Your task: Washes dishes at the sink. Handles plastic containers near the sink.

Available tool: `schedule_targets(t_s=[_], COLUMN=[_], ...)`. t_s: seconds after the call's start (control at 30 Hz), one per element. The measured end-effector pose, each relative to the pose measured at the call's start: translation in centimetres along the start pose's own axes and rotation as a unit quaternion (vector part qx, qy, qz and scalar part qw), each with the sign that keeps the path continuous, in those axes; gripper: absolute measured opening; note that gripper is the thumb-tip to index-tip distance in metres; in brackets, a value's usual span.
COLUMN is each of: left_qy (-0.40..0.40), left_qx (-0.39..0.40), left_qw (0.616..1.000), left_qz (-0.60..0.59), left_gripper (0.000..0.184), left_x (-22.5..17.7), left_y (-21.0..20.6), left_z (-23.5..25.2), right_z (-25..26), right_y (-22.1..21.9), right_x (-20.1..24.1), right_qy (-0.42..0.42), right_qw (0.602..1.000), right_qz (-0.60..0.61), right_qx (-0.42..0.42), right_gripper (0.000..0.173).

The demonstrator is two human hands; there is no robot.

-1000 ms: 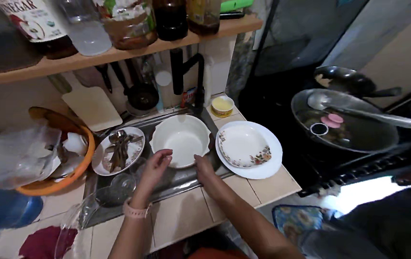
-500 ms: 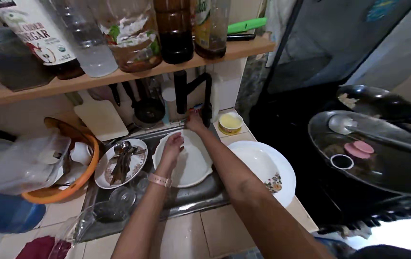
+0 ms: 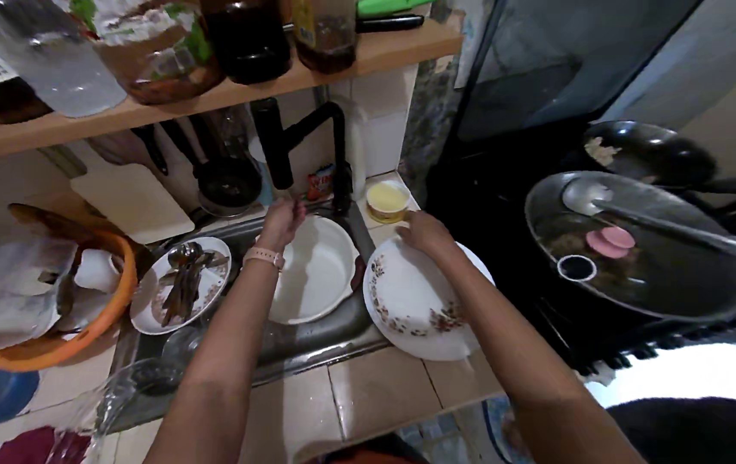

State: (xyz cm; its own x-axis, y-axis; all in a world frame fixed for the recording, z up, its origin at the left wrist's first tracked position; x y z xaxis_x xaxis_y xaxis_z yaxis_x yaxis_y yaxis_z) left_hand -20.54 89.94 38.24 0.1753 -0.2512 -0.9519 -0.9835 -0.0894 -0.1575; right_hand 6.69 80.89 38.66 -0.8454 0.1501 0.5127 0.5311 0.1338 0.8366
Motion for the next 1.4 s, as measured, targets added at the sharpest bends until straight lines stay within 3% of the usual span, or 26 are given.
schedule_targets(t_s=[0.13, 0.2, 0.3, 0.37, 0.43, 0.53, 0.7, 0.87, 1.07, 1.27, 1.33, 1.4], left_qy=[-0.088, -0.106, -0.009, 0.050, 0.062, 0.054, 0.080, 0.100, 0.106, 0.066, 0.026, -0.003], left_qx=[-0.023, -0.012, 0.101, 0.164, 0.164, 0.122, 0.062, 0.029, 0.057, 0.091, 0.118, 0.134], left_qw=[0.996, 0.988, 0.932, 0.889, 0.896, 0.945, 0.992, 0.993, 0.992, 0.992, 0.980, 0.930], left_qz=[-0.002, 0.111, 0.348, 0.424, 0.407, 0.297, 0.075, -0.049, 0.043, 0.066, 0.160, 0.342], left_gripper=[0.030, 0.037, 0.042, 0.041, 0.042, 0.044, 0.024, 0.028, 0.036, 0.034, 0.042, 0.051], left_x=[-0.2, -0.4, 0.6, 1.4, 1.5, 0.7, -0.6, -2.3, -2.7, -3.5, -3.5, -2.7], left_y=[-0.3, -0.6, -1.0, -0.9, -0.3, 0.3, 0.7, 0.5, -0.2, 0.3, 1.4, 3.2], left_z=[1.4, 1.6, 1.3, 0.9, 0.8, 1.1, 0.9, 0.2, -1.0, -2.9, -3.3, -3.8], right_z=[-4.8, -5.5, -5.9, -5.8, -5.7, -6.1, -6.4, -5.0, 0.4, 3.1, 3.2, 3.1], right_y=[-0.2, -1.6, -3.1, -3.9, -4.3, -3.5, -1.5, -0.8, -6.0, -12.6, -13.3, -13.6], right_x=[-8.1, -10.6, -11.7, -12.2, -12.6, -12.4, -12.2, -7.2, 1.4, 6.6, 7.5, 8.1], right_qy=[-0.139, -0.167, -0.176, -0.157, -0.136, -0.120, -0.115, -0.124, -0.057, -0.065, -0.080, -0.098], right_qw=[0.990, 0.986, 0.980, 0.981, 0.982, 0.979, 0.972, 0.944, 0.958, 0.916, 0.909, 0.907], right_qz=[-0.028, -0.007, 0.034, 0.072, 0.122, 0.165, 0.201, 0.300, 0.280, 0.395, 0.408, 0.410], right_qx=[-0.018, 0.027, 0.084, 0.086, 0.054, -0.001, -0.036, -0.064, -0.029, -0.016, -0.008, 0.006], right_gripper=[0.045, 0.051, 0.051, 0.046, 0.042, 0.038, 0.032, 0.027, 0.035, 0.034, 0.035, 0.036])
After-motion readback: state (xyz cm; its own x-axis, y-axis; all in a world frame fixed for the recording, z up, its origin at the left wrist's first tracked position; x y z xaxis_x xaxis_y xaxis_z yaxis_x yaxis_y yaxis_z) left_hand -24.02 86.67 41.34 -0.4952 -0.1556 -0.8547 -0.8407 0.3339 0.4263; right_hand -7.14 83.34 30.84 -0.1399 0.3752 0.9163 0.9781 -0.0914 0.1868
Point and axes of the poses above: each hand's wrist, its own z-axis towards the middle knuckle, its own y-axis out of the back of the hand, x = y × z, the point moved 5 cm from there along z, towards the middle knuckle, and after that the axes turned 1 degree about y, right-handed, at the moved point
